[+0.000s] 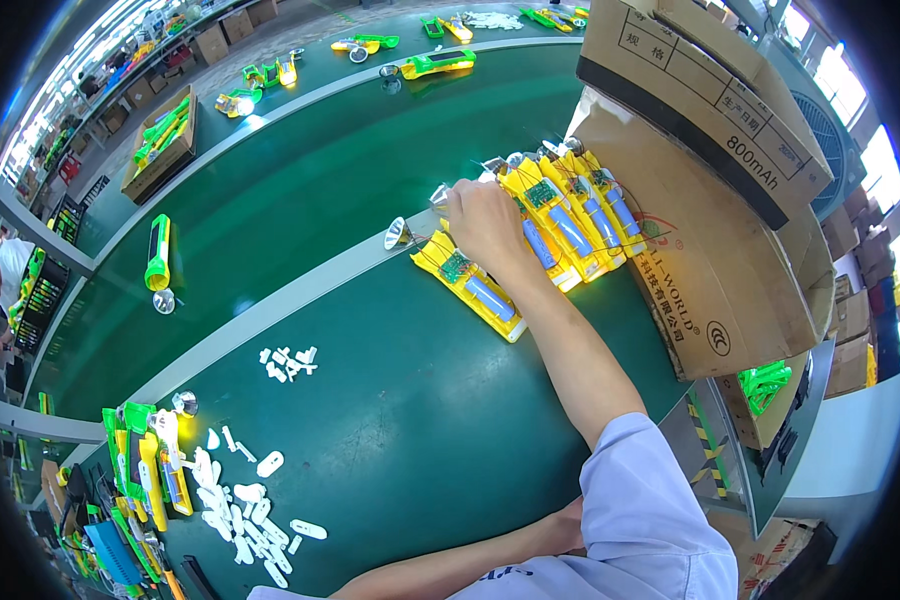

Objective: The person assembles flashlights by fitting internal electrical components into plastic casing halves, inserting switch covers, and pressing the casing parts together by hand. The person then places assembled flashlights on the conveyor belt and sorts components on the workstation.

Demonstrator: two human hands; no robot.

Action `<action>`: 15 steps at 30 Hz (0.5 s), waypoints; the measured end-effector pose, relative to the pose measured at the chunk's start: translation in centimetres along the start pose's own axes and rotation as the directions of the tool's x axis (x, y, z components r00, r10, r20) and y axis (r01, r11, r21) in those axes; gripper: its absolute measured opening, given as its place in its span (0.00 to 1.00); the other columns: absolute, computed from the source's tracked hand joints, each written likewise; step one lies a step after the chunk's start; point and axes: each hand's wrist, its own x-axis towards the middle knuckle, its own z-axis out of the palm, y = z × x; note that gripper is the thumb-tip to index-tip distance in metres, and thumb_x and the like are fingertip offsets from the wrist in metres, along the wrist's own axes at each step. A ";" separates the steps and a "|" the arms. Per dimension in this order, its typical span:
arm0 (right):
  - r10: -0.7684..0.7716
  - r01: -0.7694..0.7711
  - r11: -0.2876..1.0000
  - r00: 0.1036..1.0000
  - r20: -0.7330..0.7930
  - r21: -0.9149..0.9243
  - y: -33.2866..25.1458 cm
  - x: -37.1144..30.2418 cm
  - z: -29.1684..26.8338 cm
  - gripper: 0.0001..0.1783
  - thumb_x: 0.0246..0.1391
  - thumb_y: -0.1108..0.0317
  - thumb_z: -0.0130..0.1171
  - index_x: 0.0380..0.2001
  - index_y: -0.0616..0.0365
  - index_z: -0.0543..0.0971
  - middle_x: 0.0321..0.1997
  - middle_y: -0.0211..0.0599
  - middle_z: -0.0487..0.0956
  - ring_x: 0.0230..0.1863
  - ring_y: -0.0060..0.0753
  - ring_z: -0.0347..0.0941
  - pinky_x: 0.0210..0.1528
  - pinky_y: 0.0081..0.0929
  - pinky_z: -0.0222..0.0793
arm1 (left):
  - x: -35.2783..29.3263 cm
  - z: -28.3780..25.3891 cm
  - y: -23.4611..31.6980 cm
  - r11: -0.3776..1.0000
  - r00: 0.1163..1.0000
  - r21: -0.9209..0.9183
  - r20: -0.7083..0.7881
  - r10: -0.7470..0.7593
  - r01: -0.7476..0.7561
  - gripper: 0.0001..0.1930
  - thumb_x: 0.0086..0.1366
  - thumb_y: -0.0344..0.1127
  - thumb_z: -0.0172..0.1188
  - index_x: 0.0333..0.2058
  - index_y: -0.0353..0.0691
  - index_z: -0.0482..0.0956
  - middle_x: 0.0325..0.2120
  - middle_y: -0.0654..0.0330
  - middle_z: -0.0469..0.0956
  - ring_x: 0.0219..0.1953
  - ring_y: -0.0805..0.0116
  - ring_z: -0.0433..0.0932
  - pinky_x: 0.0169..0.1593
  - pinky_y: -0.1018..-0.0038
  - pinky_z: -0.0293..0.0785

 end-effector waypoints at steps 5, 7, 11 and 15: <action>0.072 -0.079 0.987 0.996 0.056 0.141 -0.6 0.4 -0.1 0.12 0.60 0.66 0.52 0.35 0.63 0.80 0.30 0.49 0.81 0.34 0.51 0.78 0.40 0.43 0.71 | -0.4 -0.3 -0.6 0.999 1.000 -0.043 0.007 0.000 0.000 0.31 0.70 0.33 0.50 0.67 0.33 0.49 0.67 0.49 0.56 0.68 0.59 0.55 0.69 0.67 0.53; 0.121 -0.137 0.962 0.989 0.080 0.235 -0.9 0.5 -0.2 0.10 0.60 0.68 0.52 0.37 0.62 0.80 0.30 0.49 0.81 0.35 0.51 0.78 0.40 0.43 0.71 | -0.5 -0.6 -0.6 0.998 1.000 -0.055 0.017 0.000 0.001 0.31 0.70 0.33 0.49 0.67 0.33 0.49 0.67 0.49 0.56 0.68 0.59 0.55 0.69 0.67 0.53; 0.046 -0.057 0.985 0.996 0.072 0.164 -1.0 0.1 -0.8 0.11 0.57 0.72 0.53 0.42 0.61 0.79 0.29 0.50 0.80 0.34 0.51 0.78 0.41 0.44 0.71 | -0.1 -0.5 -0.8 0.998 0.999 -0.067 0.049 -0.006 0.009 0.31 0.70 0.33 0.49 0.68 0.33 0.49 0.67 0.49 0.56 0.68 0.59 0.55 0.69 0.67 0.53; -0.046 0.041 0.993 0.998 0.050 0.112 -0.9 -0.4 -0.7 0.11 0.51 0.77 0.55 0.39 0.60 0.79 0.34 0.50 0.80 0.42 0.52 0.76 0.45 0.44 0.70 | -0.8 -1.2 -1.4 0.998 0.995 -0.052 0.098 -0.026 0.031 0.31 0.71 0.33 0.49 0.68 0.33 0.49 0.67 0.49 0.56 0.69 0.60 0.55 0.69 0.67 0.53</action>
